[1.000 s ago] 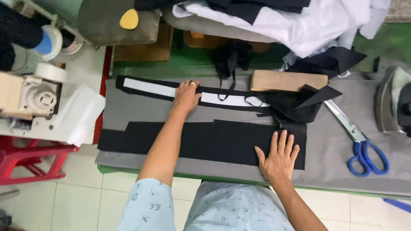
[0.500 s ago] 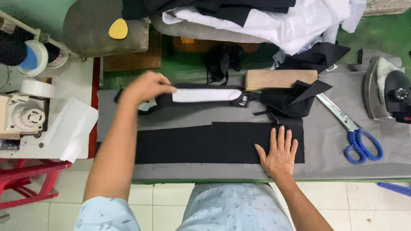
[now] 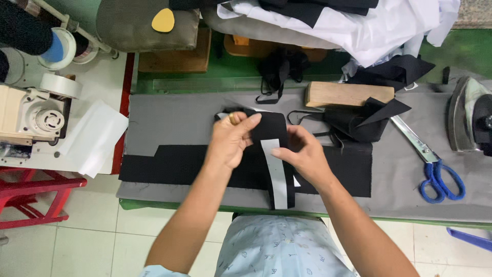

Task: The person uses shears to cut a black fabric piece with white strips on a gray work surface. They trim the edges, remove excess fabric, and then fold and arrange the cut pieces on the table.

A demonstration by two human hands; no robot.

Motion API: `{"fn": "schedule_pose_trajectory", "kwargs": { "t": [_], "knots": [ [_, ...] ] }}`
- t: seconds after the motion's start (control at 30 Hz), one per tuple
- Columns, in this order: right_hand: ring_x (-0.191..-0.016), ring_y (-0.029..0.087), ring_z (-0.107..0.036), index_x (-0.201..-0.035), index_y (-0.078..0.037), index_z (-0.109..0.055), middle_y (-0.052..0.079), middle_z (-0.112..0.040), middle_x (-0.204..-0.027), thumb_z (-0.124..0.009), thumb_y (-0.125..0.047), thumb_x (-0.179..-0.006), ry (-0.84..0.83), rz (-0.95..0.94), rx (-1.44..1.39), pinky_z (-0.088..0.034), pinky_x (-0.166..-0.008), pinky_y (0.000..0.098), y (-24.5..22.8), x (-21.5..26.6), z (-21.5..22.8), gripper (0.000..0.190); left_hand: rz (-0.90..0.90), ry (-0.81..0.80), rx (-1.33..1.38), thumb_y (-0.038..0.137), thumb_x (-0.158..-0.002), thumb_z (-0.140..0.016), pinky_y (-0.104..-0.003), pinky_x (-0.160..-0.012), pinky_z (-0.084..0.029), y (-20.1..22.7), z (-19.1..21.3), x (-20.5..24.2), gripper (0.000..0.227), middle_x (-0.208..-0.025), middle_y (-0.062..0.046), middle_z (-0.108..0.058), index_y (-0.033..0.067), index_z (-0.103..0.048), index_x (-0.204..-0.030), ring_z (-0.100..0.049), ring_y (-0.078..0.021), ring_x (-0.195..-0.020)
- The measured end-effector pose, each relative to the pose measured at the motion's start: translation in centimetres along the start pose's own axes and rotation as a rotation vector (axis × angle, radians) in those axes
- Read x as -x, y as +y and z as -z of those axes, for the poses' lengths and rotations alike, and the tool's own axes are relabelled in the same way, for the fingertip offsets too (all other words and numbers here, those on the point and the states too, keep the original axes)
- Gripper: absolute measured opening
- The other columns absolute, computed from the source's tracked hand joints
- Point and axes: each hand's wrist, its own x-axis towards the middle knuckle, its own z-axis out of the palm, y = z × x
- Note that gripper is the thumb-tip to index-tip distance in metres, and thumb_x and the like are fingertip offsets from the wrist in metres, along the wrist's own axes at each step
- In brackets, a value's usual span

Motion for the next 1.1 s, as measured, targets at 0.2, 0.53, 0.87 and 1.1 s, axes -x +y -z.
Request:
{"fn": "schedule_pose_trajectory", "kwargs": {
  "t": [0.2, 0.53, 0.87, 1.1],
  "knots": [
    [-0.053, 0.007, -0.049, -0.071, -0.008, -0.069, 0.0, -0.062, -0.057, -0.096, -0.017, -0.072, 0.091, -0.354, -0.039, -0.034, -0.052, 0.022, 1.1, 0.3, -1.3, 0.029, 0.023, 0.025, -0.018, 0.013, -0.083, -0.089, -0.029, -0.058, -0.062, -3.1, 2.1, 0.6, 0.024, -0.073, -0.003, -0.073, 0.0106, -0.066, -0.083, -0.073, -0.0131, -0.062],
    [-0.055, 0.01, -0.04, -0.063, -0.011, -0.064, 0.0, -0.051, -0.051, -0.08, -0.024, -0.097, 0.121, -0.093, 0.324, -0.032, -0.054, 0.0283, 0.6, -1.0, 4.0, 0.039, 0.021, 0.037, 0.014, 0.019, -0.085, -0.087, -0.024, -0.053, -0.055, -4.9, 3.0, -2.8, 0.021, -0.072, 0.002, -0.064, 0.0126, -0.067, -0.086, -0.066, -0.0106, -0.06],
    [-0.109, 0.001, -0.065, -0.137, -0.022, -0.059, -0.008, -0.067, -0.122, -0.061, -0.026, -0.108, 0.399, -0.076, 0.112, -0.056, -0.097, 0.0178, -15.5, 3.8, 10.8, 0.029, -0.57, 0.18, -0.425, 0.049, -0.085, -0.068, -0.04, -0.12, -0.042, 11.6, -1.4, -8.2, 0.089, -0.157, -0.021, -0.048, -0.0016, -0.038, -0.151, -0.05, -0.0288, -0.145],
    [-0.099, 0.014, -0.061, -0.143, -0.002, -0.061, 0.012, -0.069, -0.126, -0.064, 0.007, -0.09, 0.096, -0.368, 0.09, -0.052, -0.084, 0.027, -13.2, 4.6, 5.8, 0.055, 0.412, -0.402, -0.59, 0.052, -0.104, -0.038, -0.044, -0.088, -0.057, -7.5, 2.1, 3.9, 0.065, -0.102, -0.024, -0.08, -0.0004, -0.076, -0.099, -0.078, -0.0328, -0.102]
  ]
}}
